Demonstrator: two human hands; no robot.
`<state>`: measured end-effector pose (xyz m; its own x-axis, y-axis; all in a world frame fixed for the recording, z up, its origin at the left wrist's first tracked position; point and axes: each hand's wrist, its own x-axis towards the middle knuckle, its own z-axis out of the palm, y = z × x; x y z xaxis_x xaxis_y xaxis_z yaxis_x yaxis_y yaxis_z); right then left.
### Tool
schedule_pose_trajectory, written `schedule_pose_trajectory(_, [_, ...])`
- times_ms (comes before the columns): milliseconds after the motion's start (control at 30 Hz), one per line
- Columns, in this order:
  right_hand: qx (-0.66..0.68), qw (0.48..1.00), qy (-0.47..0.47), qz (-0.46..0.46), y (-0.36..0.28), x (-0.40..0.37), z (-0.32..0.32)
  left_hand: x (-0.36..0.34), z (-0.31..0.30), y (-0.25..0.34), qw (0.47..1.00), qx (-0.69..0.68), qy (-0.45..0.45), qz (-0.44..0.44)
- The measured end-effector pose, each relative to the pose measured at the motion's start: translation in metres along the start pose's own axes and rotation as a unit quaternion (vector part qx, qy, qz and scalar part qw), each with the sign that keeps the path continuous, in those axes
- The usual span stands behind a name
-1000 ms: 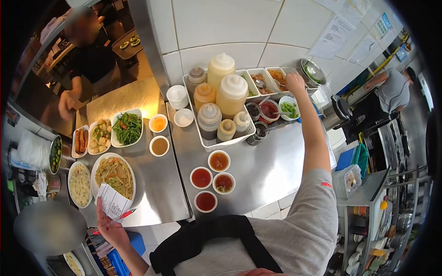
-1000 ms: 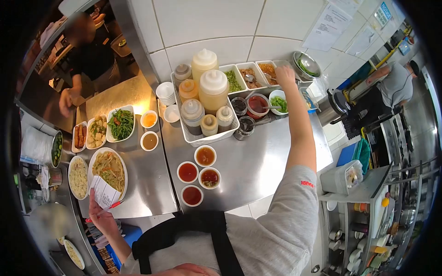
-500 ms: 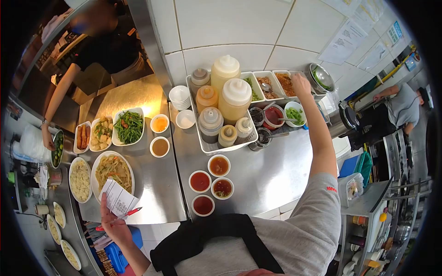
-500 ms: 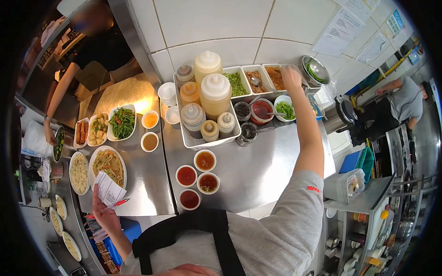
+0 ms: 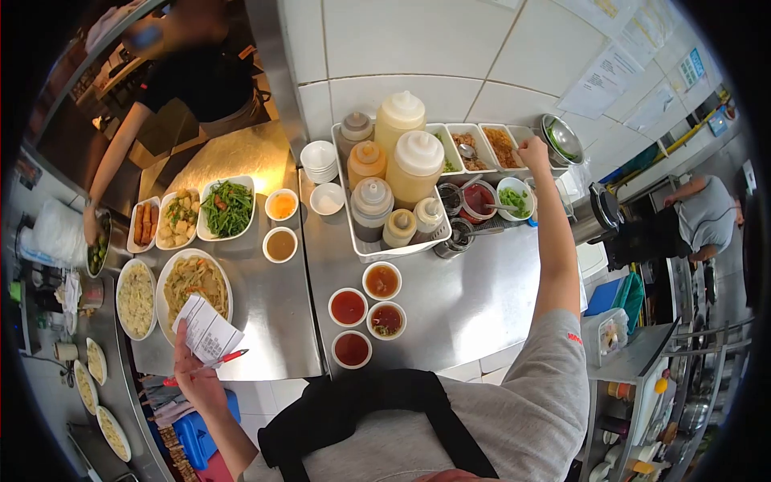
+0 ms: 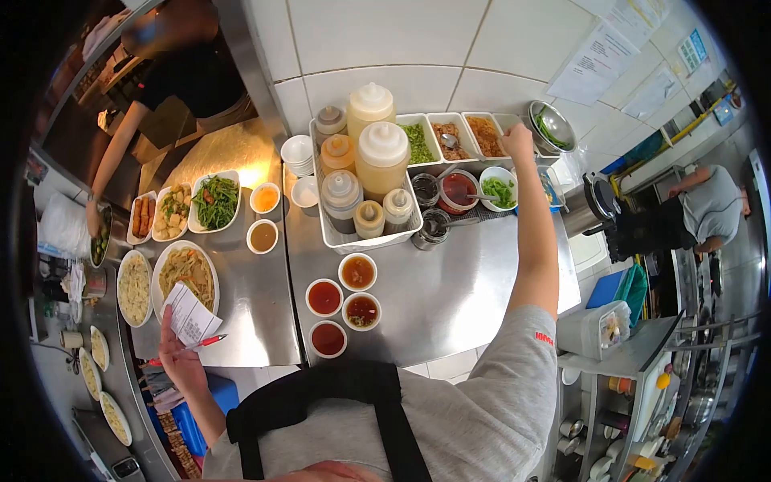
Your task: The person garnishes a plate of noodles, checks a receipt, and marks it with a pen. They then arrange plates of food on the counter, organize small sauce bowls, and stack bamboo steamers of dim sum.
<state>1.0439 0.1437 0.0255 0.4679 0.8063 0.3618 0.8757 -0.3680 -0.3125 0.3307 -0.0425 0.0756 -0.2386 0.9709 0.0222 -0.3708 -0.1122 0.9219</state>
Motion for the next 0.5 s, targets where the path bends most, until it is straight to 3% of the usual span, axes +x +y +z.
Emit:
schedule_pose_trajectory(100, [-0.024, 0.999, -0.027, -0.001, -0.009, 0.001, -0.028, 0.000, -0.006, 0.001, 0.999, -0.030, -0.037, -0.014])
schedule_pose_trajectory(200, [-0.048, 0.995, 0.005, -0.088, -0.018, 0.009, -0.066, 0.005, -0.017, 0.001, 0.998, 0.021, -0.057, -0.004])
schedule_pose_trajectory(233, [-0.054, 0.997, 0.000, -0.053, -0.047, 0.000, -0.094, 0.007, -0.021, 0.002, 0.999, 0.007, -0.040, -0.015])
schedule_pose_trajectory(300, [-0.031, 0.994, 0.000, -0.107, -0.039, 0.029, -0.114, 0.007, -0.026, 0.005, 0.999, -0.015, -0.018, -0.036])
schedule_pose_trajectory(367, [-0.048, 0.985, -0.017, -0.164, -0.064, 0.046, -0.146, 0.009, -0.033, 0.009, 0.999, -0.030, -0.017, -0.041])
schedule_pose_trajectory(500, [0.059, 0.982, -0.129, -0.123, -0.173, 0.030, -0.200, 0.013, -0.066, 0.009, 0.997, -0.061, -0.040, -0.033])
